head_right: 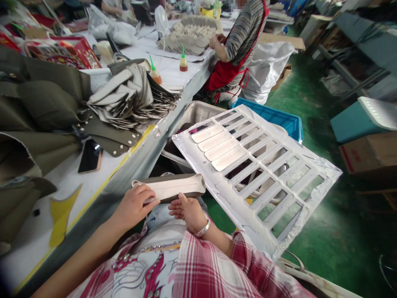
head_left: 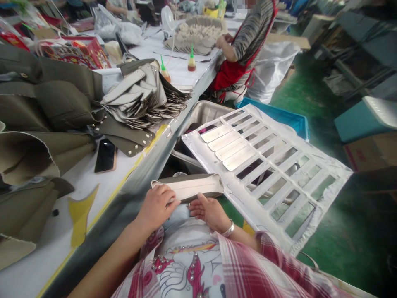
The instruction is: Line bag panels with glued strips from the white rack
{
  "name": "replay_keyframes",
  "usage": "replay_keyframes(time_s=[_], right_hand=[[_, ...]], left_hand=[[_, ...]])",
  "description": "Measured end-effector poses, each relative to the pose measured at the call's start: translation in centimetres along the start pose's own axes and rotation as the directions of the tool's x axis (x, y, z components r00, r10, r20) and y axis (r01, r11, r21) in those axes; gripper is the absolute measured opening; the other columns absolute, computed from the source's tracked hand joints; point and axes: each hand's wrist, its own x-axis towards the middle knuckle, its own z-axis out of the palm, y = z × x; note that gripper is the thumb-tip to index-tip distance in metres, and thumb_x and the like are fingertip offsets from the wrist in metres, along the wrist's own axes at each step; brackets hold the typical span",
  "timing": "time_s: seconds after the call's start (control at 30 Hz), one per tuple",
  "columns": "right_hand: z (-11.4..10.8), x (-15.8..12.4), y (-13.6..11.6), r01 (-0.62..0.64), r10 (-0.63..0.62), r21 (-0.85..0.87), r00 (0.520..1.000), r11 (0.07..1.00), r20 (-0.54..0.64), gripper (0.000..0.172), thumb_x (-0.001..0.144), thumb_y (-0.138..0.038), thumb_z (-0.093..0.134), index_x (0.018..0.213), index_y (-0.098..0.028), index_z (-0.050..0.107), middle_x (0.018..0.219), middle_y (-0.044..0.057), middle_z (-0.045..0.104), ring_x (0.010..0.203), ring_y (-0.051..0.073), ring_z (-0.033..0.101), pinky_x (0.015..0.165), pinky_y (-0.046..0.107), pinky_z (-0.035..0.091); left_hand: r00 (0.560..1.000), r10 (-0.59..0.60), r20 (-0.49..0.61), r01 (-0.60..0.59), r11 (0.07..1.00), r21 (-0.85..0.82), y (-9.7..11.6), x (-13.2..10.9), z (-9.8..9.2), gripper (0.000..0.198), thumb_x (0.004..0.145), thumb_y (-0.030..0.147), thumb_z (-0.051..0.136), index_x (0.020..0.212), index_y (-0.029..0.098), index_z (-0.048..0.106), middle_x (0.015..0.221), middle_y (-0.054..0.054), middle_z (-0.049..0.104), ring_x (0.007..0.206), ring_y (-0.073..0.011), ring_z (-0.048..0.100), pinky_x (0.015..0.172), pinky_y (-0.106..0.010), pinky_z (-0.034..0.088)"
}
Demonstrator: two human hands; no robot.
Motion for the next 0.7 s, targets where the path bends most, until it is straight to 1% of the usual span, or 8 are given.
replay_keyframes(time_s=[0.03,0.1,0.23,0.33,0.5,0.63,0.7], right_hand=[[0.3,0.0,0.0,0.005,-0.005,0.003,1.000,1.000,-0.014,0.043,0.092,-0.040,0.044,0.073,-0.006,0.063,0.071,0.013,0.067,0.052,0.012,0.061,0.047,0.019,0.041],[0.9,0.0,0.1,0.014,-0.013,0.003,0.999,1.000,-0.041,0.042,0.090,-0.041,0.047,0.072,-0.007,0.062,0.068,0.012,0.067,0.051,0.012,0.061,0.046,0.019,0.041],[2.3,0.5,0.6,0.024,-0.027,-0.031,0.995,0.999,-0.093,0.043,0.089,-0.043,0.048,0.068,-0.007,0.062,0.065,0.012,0.066,0.048,0.013,0.060,0.043,0.019,0.041],[3.3,1.0,1.0,0.029,-0.036,-0.069,0.994,0.997,-0.107,0.045,0.090,-0.042,0.045,0.068,-0.007,0.062,0.065,0.013,0.066,0.047,0.013,0.060,0.042,0.019,0.041],[4.8,1.6,1.1,0.002,-0.015,-0.126,0.995,0.992,-0.104,0.046,0.091,-0.040,0.044,0.064,-0.007,0.062,0.059,0.011,0.065,0.043,0.013,0.059,0.040,0.019,0.041],[6.1,2.0,1.0,-0.032,0.025,-0.146,0.999,0.989,-0.046,0.049,0.093,-0.038,0.040,0.061,-0.008,0.062,0.056,0.009,0.063,0.041,0.012,0.057,0.037,0.019,0.040],[6.7,2.2,1.1,-0.041,0.039,-0.141,0.999,0.989,-0.014,0.050,0.094,-0.037,0.038,0.060,-0.008,0.061,0.055,0.008,0.064,0.041,0.012,0.057,0.036,0.018,0.039]], left_hand=[[1.000,0.007,0.027,-0.008,1.000,0.030,-0.3,-0.3,-0.1,0.013,0.084,0.032,0.054,0.082,0.020,0.059,0.089,-0.003,0.058,0.088,-0.0215,0.051,0.078,-0.035,0.038],[0.999,-0.013,0.043,0.010,0.997,0.078,-0.3,-0.4,-0.1,0.016,0.087,0.030,0.050,0.078,0.021,0.060,0.087,-0.002,0.058,0.087,-0.0214,0.051,0.073,-0.035,0.036],[0.996,-0.086,0.013,0.083,0.987,0.137,0.4,0.0,0.4,0.016,0.086,0.026,0.049,0.075,0.021,0.059,0.085,-0.002,0.058,0.086,-0.0221,0.050,0.069,-0.035,0.032],[0.993,-0.116,0.005,0.114,0.982,0.150,0.6,0.2,0.5,0.016,0.086,0.025,0.048,0.074,0.020,0.057,0.085,-0.002,0.058,0.086,-0.0226,0.050,0.067,-0.035,0.031],[0.990,-0.143,0.011,0.140,0.978,0.152,0.2,0.7,0.3,0.018,0.085,0.024,0.047,0.071,0.019,0.056,0.083,-0.003,0.058,0.086,-0.0235,0.050,0.067,-0.036,0.032],[0.989,-0.142,0.035,0.137,0.984,0.113,-0.2,0.9,0.2,0.017,0.085,0.023,0.048,0.070,0.019,0.056,0.082,-0.004,0.058,0.085,-0.0239,0.051,0.069,-0.037,0.035],[0.990,-0.137,0.009,0.136,0.988,0.067,-0.9,0.4,-0.1,0.009,0.083,0.022,0.052,0.078,0.019,0.058,0.088,-0.005,0.059,0.088,-0.0238,0.052,0.073,-0.038,0.037]])
